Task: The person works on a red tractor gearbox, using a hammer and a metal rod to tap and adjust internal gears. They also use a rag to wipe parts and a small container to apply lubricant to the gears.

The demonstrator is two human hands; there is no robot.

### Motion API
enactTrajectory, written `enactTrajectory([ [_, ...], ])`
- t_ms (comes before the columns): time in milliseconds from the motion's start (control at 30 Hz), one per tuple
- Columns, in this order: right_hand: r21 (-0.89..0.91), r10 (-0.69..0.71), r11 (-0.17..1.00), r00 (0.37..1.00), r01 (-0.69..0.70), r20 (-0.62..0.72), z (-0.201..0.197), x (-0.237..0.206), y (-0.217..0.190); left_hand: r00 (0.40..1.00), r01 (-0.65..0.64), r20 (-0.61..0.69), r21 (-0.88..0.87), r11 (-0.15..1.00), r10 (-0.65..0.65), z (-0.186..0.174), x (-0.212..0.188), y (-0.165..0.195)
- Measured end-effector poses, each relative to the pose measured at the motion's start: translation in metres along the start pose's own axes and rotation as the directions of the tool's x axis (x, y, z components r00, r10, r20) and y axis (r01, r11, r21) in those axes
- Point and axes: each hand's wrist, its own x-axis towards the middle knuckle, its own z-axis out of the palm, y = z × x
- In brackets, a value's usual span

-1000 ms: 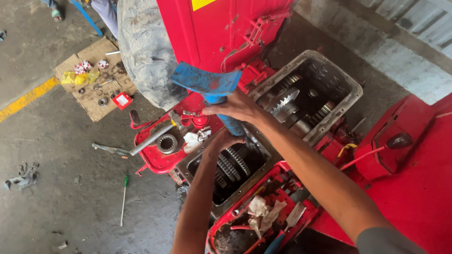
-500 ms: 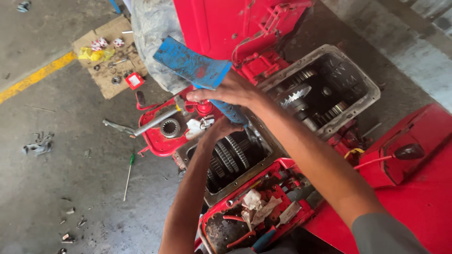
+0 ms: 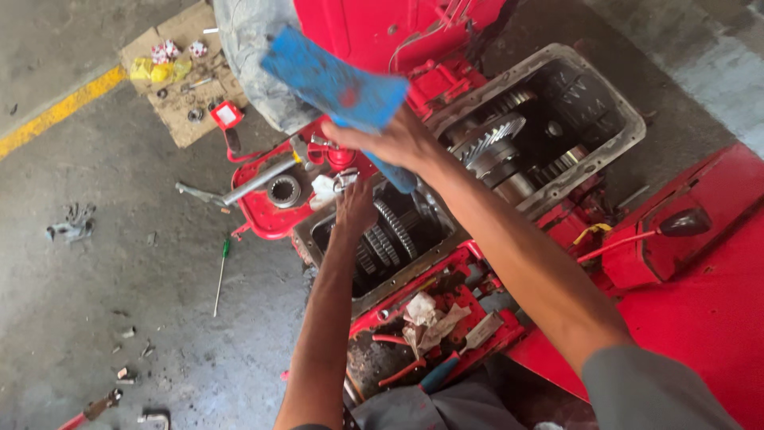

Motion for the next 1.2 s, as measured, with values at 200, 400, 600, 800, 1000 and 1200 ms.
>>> enactTrajectory([
  [200, -0.038, -0.016, 0.999, 1.0, 0.017, 0.017, -0.004, -0.012, -0.009, 0.999, 0.005, 0.053, -0.227, 0.974, 0.007, 0.009, -0.004, 0.016],
  [400, 0.001, 0.018, 1.0, 1.0, -0.018, 0.01, -0.009, -0.029, -0.023, 0.994, 0.043, 0.109, -0.325, 0.945, -0.008, 0.007, -0.009, 0.028],
  [600, -0.082, 0.075, 0.994, 0.996, -0.072, 0.039, -0.009, -0.036, -0.032, 0.997, -0.08, -0.018, -0.419, 0.905, 0.08, 0.005, -0.013, 0.004],
  [800, -0.044, 0.095, 0.994, 0.995, -0.096, -0.009, -0.012, -0.049, -0.027, 0.993, 0.048, 0.122, -0.327, 0.944, -0.008, 0.007, -0.021, -0.002],
  [1000, -0.194, 0.024, 0.981, 0.999, -0.018, 0.031, -0.014, -0.07, -0.02, 0.987, -0.159, -0.042, -0.41, 0.898, 0.156, 0.007, -0.016, 0.01],
  [1200, -0.159, 0.124, 0.98, 0.992, -0.122, 0.004, -0.016, -0.072, -0.033, 0.993, -0.099, 0.026, -0.368, 0.924, 0.116, 0.0, -0.022, 0.014],
])
